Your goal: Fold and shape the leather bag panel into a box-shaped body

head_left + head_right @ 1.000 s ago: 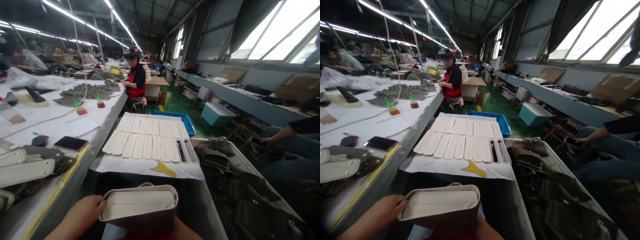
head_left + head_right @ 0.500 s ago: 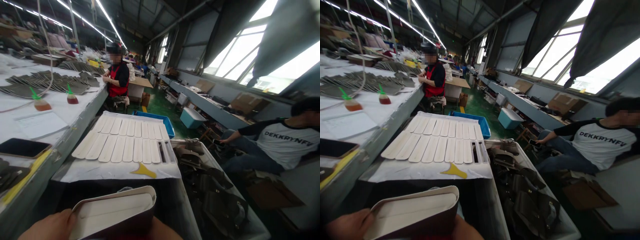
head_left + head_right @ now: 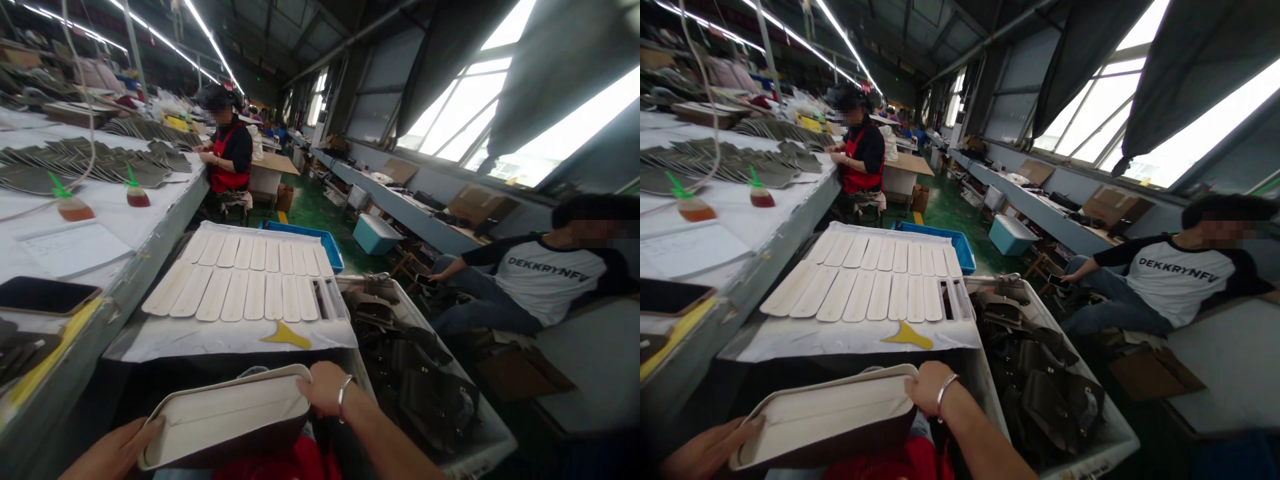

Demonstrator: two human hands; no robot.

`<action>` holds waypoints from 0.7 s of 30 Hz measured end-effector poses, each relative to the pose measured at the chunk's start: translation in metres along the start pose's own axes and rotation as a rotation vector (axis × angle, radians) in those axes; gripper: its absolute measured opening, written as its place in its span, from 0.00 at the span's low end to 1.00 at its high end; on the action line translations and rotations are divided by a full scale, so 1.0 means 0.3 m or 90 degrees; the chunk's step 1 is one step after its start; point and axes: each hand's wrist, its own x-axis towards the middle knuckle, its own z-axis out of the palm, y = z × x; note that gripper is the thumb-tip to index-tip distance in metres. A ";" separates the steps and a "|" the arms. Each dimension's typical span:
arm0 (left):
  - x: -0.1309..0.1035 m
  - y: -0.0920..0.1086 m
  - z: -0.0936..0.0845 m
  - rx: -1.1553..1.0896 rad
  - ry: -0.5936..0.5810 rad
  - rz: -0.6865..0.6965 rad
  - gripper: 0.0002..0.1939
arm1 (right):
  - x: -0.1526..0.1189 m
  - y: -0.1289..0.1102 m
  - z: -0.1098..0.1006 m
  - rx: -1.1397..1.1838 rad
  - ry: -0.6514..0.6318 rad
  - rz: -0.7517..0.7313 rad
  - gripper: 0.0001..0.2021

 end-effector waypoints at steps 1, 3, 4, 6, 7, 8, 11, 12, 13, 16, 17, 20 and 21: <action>-0.006 0.006 -0.004 -0.034 -0.023 -0.020 0.32 | -0.005 -0.022 0.008 -0.080 0.009 -0.012 0.26; -0.022 0.023 -0.015 -0.088 -0.067 -0.070 0.30 | -0.009 -0.040 0.046 -0.149 0.017 -0.029 0.21; -0.031 0.037 -0.022 -0.104 -0.087 -0.087 0.29 | -0.009 -0.038 0.069 -0.158 0.020 -0.040 0.19; -0.048 0.074 -0.044 -0.100 -0.110 -0.082 0.24 | -0.009 -0.024 0.106 -0.177 0.024 -0.050 0.18; -0.054 0.096 -0.058 -0.066 -0.106 -0.060 0.21 | -0.011 -0.020 0.116 -0.184 0.031 -0.039 0.18; -0.060 0.119 -0.074 -0.012 -0.088 -0.026 0.20 | -0.016 -0.022 0.119 -0.188 0.056 -0.023 0.19; -0.073 0.180 -0.116 0.153 -0.040 0.038 0.19 | -0.046 -0.085 0.103 -0.193 0.219 -0.049 0.22; -0.077 0.194 -0.125 0.192 -0.033 0.045 0.19 | -0.054 -0.126 0.101 -0.195 0.264 -0.111 0.22; -0.081 0.205 -0.129 0.224 -0.028 0.044 0.20 | -0.056 -0.174 0.105 -0.193 0.277 -0.198 0.21; -0.086 0.224 -0.126 0.304 -0.016 0.040 0.21 | -0.015 -0.328 0.154 -0.135 0.138 -0.434 0.19; -0.086 0.229 -0.121 0.327 -0.011 0.037 0.22 | 0.006 -0.370 0.177 -0.111 0.087 -0.463 0.21; -0.088 0.245 -0.106 0.376 0.003 0.024 0.23 | 0.035 -0.434 0.221 -0.089 0.040 -0.416 0.29; -0.089 0.245 -0.101 0.386 0.004 0.024 0.23 | 0.025 -0.428 0.219 -0.091 0.037 -0.407 0.29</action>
